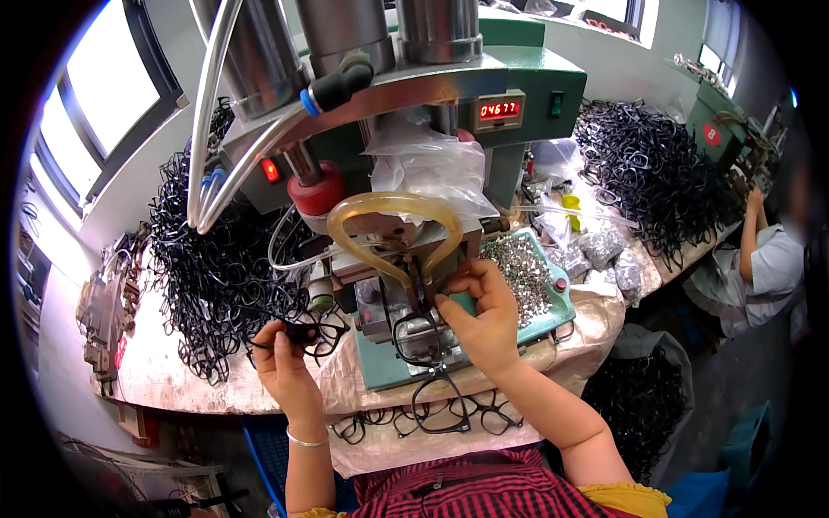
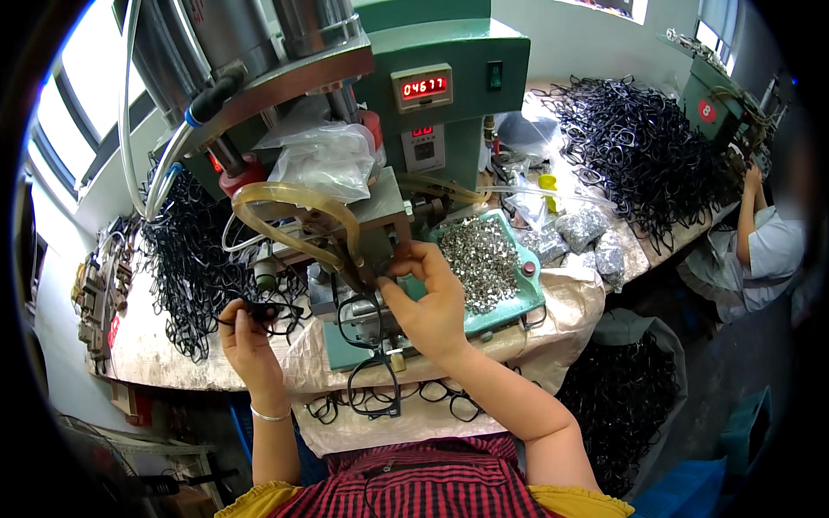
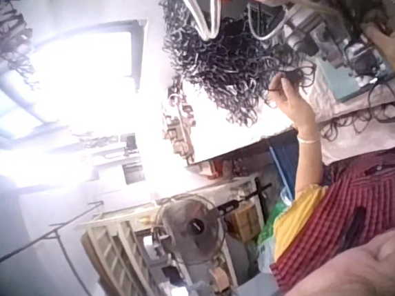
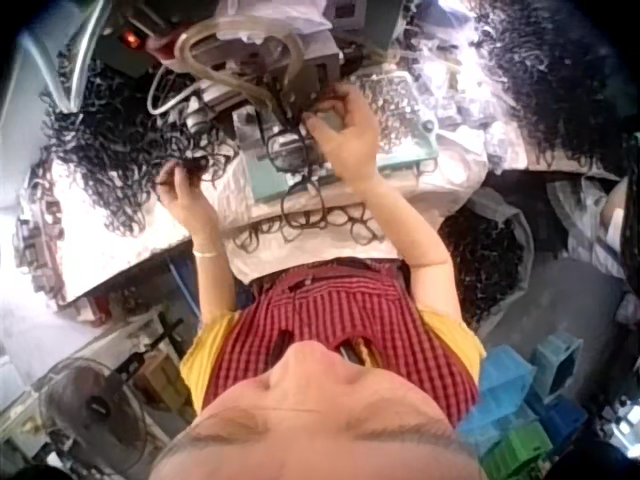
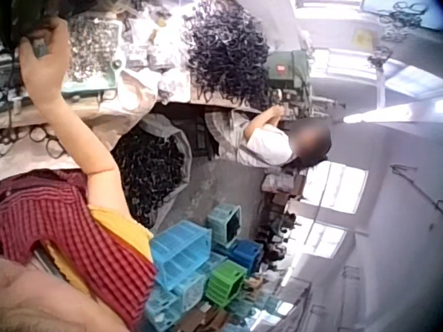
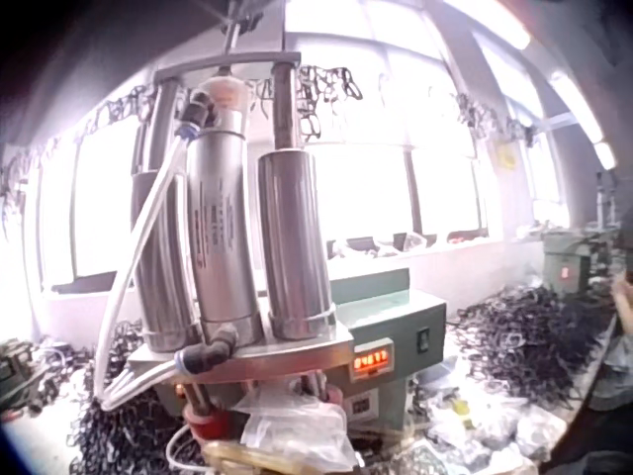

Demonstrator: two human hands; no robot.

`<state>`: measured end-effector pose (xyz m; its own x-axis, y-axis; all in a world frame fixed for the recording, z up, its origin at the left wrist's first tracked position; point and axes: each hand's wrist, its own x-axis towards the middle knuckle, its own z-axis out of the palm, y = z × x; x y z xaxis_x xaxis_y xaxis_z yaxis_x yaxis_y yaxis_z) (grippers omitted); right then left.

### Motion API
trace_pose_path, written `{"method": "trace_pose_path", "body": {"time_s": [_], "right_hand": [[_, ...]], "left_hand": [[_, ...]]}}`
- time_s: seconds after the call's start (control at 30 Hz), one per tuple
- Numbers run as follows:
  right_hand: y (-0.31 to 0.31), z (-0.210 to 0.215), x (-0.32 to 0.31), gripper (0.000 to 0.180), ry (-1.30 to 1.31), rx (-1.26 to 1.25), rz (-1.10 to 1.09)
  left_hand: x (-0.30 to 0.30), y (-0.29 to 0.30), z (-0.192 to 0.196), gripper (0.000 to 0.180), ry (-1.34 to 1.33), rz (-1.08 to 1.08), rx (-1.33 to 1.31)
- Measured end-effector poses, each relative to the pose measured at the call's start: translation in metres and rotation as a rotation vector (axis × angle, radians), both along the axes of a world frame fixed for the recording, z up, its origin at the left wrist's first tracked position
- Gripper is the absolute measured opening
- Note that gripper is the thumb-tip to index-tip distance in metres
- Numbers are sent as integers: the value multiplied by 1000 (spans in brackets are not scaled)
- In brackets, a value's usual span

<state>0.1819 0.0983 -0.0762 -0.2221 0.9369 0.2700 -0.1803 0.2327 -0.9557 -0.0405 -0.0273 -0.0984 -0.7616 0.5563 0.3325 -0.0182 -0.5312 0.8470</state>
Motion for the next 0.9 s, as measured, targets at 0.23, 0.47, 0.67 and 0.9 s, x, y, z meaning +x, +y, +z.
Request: {"method": "trace_pose_path", "body": {"time_s": [0.23, 0.47, 0.67, 0.9], "right_hand": [[-14, 27, -6, 47, 232, -91, 120], [30, -6, 52, 23, -621, 469, -167], [53, -69, 94, 15, -845, 486, -415], [71, -58, 59, 25, -1113, 777, -298]], "left_hand": [[41, -7, 58, 15, 814, -39, 350], [61, 20, 61, 27, 1371, -342, 97], [62, 28, 60, 25, 1349, -378, 83], [69, 5, 37, 30, 1398, -208, -1]]}}
